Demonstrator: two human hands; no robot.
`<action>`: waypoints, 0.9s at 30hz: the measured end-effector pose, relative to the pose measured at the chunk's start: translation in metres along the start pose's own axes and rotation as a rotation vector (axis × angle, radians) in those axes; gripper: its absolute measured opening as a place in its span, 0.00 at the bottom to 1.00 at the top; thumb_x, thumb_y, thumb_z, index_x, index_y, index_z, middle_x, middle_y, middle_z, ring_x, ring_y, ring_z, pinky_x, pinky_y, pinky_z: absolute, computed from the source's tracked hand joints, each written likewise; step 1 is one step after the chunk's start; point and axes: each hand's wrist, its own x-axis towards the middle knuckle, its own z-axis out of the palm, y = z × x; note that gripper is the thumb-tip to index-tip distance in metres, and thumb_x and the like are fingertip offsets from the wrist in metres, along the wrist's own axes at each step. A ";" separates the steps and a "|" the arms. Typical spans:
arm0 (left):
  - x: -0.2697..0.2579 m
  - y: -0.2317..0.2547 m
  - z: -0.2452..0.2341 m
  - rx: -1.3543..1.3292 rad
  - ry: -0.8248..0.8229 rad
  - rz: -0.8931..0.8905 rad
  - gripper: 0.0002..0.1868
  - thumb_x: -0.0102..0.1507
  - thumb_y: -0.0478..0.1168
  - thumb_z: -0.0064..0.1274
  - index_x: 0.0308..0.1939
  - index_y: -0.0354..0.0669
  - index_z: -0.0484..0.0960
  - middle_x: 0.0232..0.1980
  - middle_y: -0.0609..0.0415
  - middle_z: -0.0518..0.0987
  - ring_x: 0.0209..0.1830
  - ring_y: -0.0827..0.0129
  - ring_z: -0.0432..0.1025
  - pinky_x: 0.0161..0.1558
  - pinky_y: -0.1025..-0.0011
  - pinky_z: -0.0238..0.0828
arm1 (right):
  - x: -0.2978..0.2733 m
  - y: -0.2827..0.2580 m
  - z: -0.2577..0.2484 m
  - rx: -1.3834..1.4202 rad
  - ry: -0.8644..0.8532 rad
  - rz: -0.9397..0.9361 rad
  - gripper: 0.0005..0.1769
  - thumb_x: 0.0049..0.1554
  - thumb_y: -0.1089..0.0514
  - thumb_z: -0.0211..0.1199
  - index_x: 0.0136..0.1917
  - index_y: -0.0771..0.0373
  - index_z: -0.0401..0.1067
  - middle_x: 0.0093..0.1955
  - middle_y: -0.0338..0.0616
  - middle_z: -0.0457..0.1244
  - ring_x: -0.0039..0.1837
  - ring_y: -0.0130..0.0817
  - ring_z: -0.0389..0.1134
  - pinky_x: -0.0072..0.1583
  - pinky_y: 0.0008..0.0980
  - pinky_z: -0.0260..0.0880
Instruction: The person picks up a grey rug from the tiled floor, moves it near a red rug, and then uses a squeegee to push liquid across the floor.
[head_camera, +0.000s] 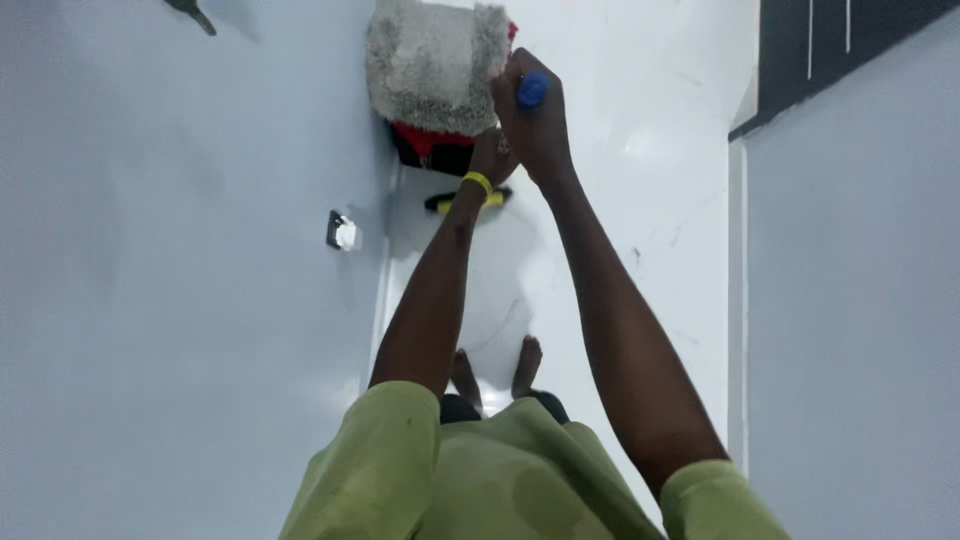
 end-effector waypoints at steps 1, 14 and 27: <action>-0.013 0.004 0.000 0.280 -0.074 0.115 0.09 0.63 0.39 0.58 0.30 0.41 0.79 0.26 0.50 0.80 0.27 0.60 0.76 0.29 0.59 0.68 | -0.004 -0.005 0.005 0.016 -0.026 0.036 0.13 0.70 0.57 0.57 0.43 0.60 0.63 0.38 0.33 0.57 0.41 0.19 0.57 0.42 0.26 0.61; 0.017 -0.056 -0.062 -0.307 0.055 0.003 0.17 0.60 0.42 0.60 0.23 0.35 0.73 0.22 0.48 0.76 0.24 0.68 0.70 0.29 0.63 0.64 | 0.024 -0.014 0.066 -0.044 0.169 -0.242 0.16 0.71 0.55 0.57 0.42 0.59 0.58 0.39 0.35 0.54 0.41 0.20 0.57 0.42 0.25 0.62; 0.002 -0.059 -0.090 -0.326 0.217 0.106 0.17 0.64 0.46 0.58 0.31 0.34 0.75 0.29 0.42 0.79 0.30 0.62 0.76 0.32 0.63 0.67 | 0.015 -0.040 0.104 0.073 0.198 -0.064 0.15 0.69 0.56 0.56 0.41 0.59 0.59 0.34 0.34 0.53 0.37 0.23 0.55 0.40 0.29 0.60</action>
